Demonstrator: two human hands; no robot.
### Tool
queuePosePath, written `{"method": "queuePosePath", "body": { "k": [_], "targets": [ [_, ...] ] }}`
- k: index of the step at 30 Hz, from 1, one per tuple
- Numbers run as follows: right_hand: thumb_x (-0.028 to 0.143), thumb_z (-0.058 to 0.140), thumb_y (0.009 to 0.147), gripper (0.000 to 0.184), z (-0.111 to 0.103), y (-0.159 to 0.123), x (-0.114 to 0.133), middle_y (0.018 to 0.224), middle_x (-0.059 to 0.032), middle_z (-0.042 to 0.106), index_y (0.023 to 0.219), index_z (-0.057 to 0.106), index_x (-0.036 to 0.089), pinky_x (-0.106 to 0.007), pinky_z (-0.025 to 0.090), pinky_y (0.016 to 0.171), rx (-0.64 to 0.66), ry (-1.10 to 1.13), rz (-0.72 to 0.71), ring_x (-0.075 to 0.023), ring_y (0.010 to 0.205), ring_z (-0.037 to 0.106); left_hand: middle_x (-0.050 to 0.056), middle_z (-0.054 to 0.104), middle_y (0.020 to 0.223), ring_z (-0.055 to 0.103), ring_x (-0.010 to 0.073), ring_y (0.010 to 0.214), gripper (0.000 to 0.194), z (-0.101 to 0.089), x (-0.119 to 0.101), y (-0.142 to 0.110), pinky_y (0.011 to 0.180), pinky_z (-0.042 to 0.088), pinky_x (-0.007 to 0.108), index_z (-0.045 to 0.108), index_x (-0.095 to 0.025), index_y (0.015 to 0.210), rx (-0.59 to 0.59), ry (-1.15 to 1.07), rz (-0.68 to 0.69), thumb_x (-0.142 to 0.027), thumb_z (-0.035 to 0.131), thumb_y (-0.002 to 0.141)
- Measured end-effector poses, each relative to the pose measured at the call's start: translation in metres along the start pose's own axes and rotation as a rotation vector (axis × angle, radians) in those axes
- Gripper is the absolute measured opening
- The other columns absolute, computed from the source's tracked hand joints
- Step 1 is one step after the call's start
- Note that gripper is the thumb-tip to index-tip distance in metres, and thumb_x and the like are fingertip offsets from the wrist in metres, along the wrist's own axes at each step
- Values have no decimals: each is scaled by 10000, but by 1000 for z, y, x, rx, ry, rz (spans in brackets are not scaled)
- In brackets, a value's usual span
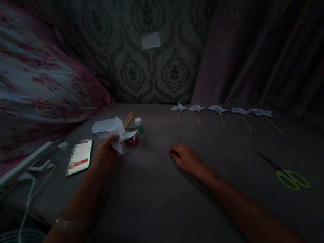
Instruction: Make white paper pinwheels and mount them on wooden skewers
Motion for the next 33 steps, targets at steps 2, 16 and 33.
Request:
{"method": "queuePosePath", "body": {
  "k": [2, 16, 33],
  "targets": [
    [194, 535, 819, 137, -9, 1, 0, 853, -55, 685, 865, 664, 193, -283, 455, 698, -3, 33, 27, -163, 762, 619, 16, 604, 588, 538, 102, 503, 86, 8, 1, -6, 477, 425, 197, 605, -103, 661, 27, 59, 38, -93, 652, 590],
    [308, 631, 765, 133, -103, -11, 49, 825, -29, 639, 799, 691, 194, -265, 469, 630, -167, 518, 5, -132, 706, 588, 3, 594, 526, 537, 121, 471, 154, 79, 32, -67, 450, 378, 217, 622, -132, 560, 218, 301, 85, -253, 712, 534],
    [325, 690, 755, 57, -79, -14, 53, 1163, -46, 450, 743, 715, 276, -436, 434, 935, -400, 442, -29, -220, 1017, 470, 18, 667, 641, 579, 141, 579, 129, 82, 38, -90, 553, 422, 230, 705, -152, 659, 282, 284, 127, -238, 690, 564]
  ]
}}
Point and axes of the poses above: each hand's wrist, its own y-axis towards the middle knuckle, its own z-axis out of the palm, x = y × z, the point moved 8 cm from there along y, towards the middle knuckle
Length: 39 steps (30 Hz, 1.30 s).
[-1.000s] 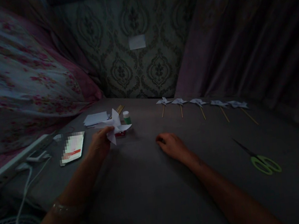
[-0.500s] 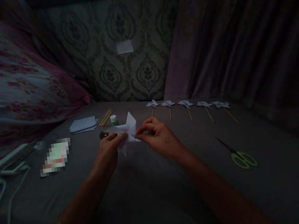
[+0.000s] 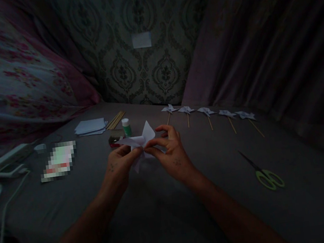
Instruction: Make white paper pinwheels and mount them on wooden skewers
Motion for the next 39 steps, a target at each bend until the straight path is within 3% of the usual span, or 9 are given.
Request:
{"method": "queuePosePath", "body": {
  "k": [11, 39],
  "targets": [
    [363, 664, 774, 91, 1, 0, 3, 1130, -40, 478, 752, 714, 290, -444, 446, 929, 19, -33, -26, -219, 1015, 475, 21, 652, 624, 582, 141, 586, 129, 2, 2, -1, 566, 423, 240, 705, -152, 667, 60, -43, -22, -240, 691, 574],
    [350, 679, 754, 102, 1, 1, 1, 1159, -52, 498, 746, 724, 260, -421, 448, 920, 76, -21, 41, -230, 1057, 500, 27, 648, 587, 568, 140, 551, 77, 3, 1, -4, 544, 407, 242, 689, -149, 590, 61, -57, -48, -210, 675, 545]
  ]
}}
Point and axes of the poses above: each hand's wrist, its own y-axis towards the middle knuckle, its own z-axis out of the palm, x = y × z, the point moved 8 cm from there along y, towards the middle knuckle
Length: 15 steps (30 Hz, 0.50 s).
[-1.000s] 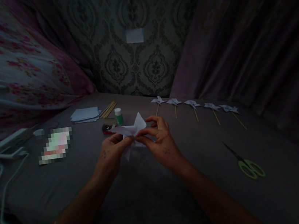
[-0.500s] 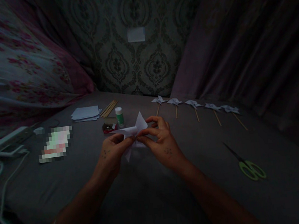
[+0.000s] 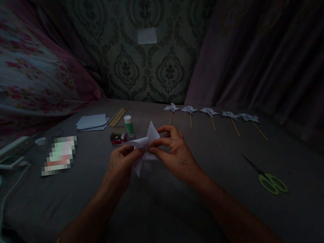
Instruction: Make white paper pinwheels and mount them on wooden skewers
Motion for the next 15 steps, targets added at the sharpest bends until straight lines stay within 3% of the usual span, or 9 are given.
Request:
{"method": "queuePosePath", "body": {
  "k": [15],
  "targets": [
    [290, 697, 713, 45, 1, -1, -1, 1119, -51, 519, 715, 729, 257, -411, 432, 900, -1, 11, 69, -227, 1045, 503, 16, 684, 691, 607, 133, 626, 157, 2, -3, 0, 612, 470, 243, 701, -150, 734, 51, -19, 137, -177, 694, 579]
  ]
}}
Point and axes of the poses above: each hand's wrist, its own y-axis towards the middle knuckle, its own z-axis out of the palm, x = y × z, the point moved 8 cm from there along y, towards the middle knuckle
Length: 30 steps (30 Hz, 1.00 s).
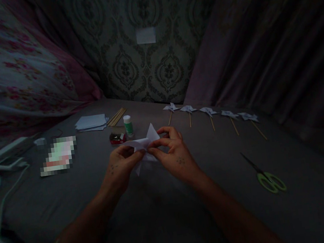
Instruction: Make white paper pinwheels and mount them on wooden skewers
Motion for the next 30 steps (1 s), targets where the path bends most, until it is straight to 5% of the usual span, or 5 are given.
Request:
{"method": "queuePosePath", "body": {
  "k": [10, 30],
  "targets": [
    [321, 717, 689, 100, 3, 2, -10, 1112, -58, 529, 717, 724, 226, -382, 424, 916, 42, 84, 64, -212, 1053, 532, 37, 715, 778, 639, 165, 730, 172, 3, -8, -2, 677, 490, 255, 713, -152, 803, 31, 162, 123, -173, 659, 641],
    [358, 716, 669, 142, 9, 1, -21, 1161, -47, 542, 717, 713, 224, -375, 421, 840, 94, 172, 215, -196, 974, 544, 47, 701, 817, 634, 175, 779, 220, 5, -7, -1, 716, 485, 268, 700, -155, 880, 99, 193, 151, -200, 666, 667]
  ]
}}
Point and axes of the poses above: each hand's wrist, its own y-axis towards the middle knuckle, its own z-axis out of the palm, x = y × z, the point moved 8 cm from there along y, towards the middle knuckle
